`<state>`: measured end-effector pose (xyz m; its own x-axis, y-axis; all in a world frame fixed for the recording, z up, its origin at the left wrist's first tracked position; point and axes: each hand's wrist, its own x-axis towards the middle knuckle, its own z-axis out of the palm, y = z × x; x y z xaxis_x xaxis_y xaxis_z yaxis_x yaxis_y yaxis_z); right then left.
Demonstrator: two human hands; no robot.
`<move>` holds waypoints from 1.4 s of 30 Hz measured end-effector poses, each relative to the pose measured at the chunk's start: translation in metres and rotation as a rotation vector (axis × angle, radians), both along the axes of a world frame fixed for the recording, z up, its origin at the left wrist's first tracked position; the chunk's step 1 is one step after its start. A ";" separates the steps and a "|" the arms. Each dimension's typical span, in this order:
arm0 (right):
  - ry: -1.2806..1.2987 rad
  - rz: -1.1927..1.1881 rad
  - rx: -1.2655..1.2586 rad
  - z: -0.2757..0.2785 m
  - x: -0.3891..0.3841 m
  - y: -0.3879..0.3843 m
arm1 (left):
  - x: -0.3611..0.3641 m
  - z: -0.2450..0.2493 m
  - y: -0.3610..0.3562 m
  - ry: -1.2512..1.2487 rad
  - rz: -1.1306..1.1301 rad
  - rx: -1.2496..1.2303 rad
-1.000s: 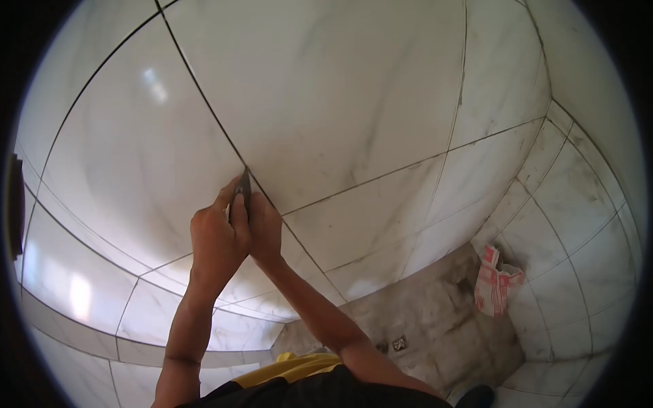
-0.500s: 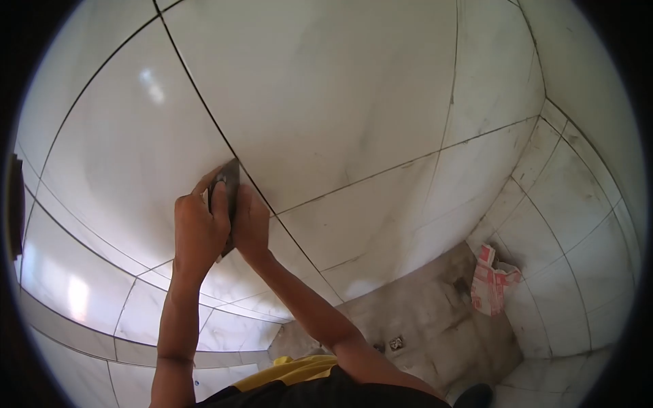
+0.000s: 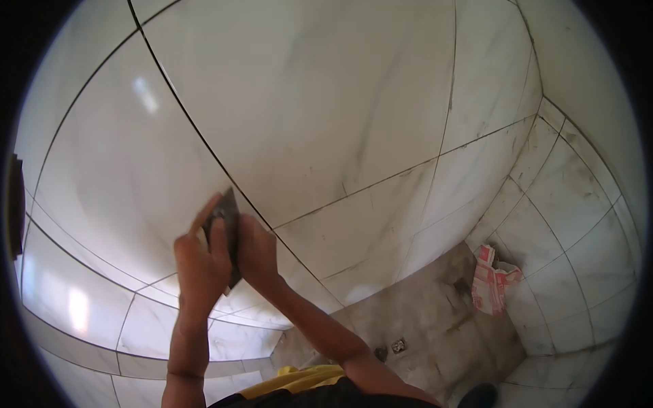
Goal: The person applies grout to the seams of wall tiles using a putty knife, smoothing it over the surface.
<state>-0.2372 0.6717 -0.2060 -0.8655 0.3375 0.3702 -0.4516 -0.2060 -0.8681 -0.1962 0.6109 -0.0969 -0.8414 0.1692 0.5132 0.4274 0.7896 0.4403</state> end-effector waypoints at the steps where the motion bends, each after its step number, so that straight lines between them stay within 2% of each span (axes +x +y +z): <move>1: -0.016 0.007 0.005 -0.001 -0.005 -0.001 | 0.000 0.005 0.000 0.038 0.015 0.031; 3: 0.021 0.097 -0.043 0.001 -0.020 -0.006 | -0.004 0.011 -0.001 0.046 0.000 0.036; 6: 0.021 0.087 -0.131 0.003 -0.020 -0.013 | -0.008 0.013 0.000 0.042 0.028 -0.049; 9: 0.026 0.122 -0.131 -0.018 -0.027 -0.011 | -0.016 -0.008 0.008 0.118 0.030 -0.079; 10: 0.014 0.130 -0.130 -0.031 -0.026 -0.014 | -0.018 -0.020 0.011 0.130 0.027 -0.201; 11: 0.006 0.032 -0.098 -0.047 -0.019 -0.019 | -0.014 -0.032 0.011 0.133 0.023 -0.322; 12: 0.031 -0.069 -0.054 -0.048 -0.016 -0.017 | -0.018 -0.034 0.008 -0.027 0.053 -0.297; 15: -0.041 -0.148 0.107 -0.041 -0.010 -0.017 | -0.016 -0.028 -0.002 -0.071 0.018 -0.147; 19: -0.035 -0.139 0.050 -0.038 -0.003 -0.015 | -0.009 -0.020 -0.004 -0.041 0.015 -0.202; 21: -0.089 0.031 -0.009 -0.039 0.011 -0.011 | 0.007 -0.021 -0.006 -0.082 -0.037 -0.166; 22: -0.037 -0.031 0.045 -0.035 0.012 -0.010 | 0.008 -0.025 -0.007 0.038 -0.076 -0.105; 26: 0.008 0.036 0.057 -0.008 -0.014 -0.001 | 0.000 0.003 -0.004 0.063 -0.032 0.003; 28: 0.099 0.061 -0.022 -0.003 -0.025 -0.003 | -0.007 0.010 -0.004 0.040 -0.006 -0.020; 33: 0.094 0.008 -0.045 -0.012 -0.028 -0.011 | -0.014 -0.009 -0.005 0.084 0.023 -0.064; 36: 0.083 -0.002 -0.020 -0.020 -0.019 -0.013 | -0.014 -0.023 -0.008 0.216 -0.029 -0.145; 38: 0.039 -0.021 -0.004 -0.014 -0.020 -0.015 | -0.008 -0.014 -0.007 0.048 0.015 -0.053; 41: 0.163 -0.128 0.038 0.002 -0.026 -0.013 | -0.013 0.007 -0.004 0.109 0.011 0.012; 42: 0.152 -0.130 0.037 0.000 -0.027 -0.014 | -0.012 0.012 -0.001 0.034 0.026 -0.002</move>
<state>-0.2641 0.6577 -0.2059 -0.7485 0.4264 0.5078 -0.5991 -0.1068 -0.7935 -0.2078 0.6096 -0.0852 -0.8278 0.1485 0.5411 0.4212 0.8016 0.4244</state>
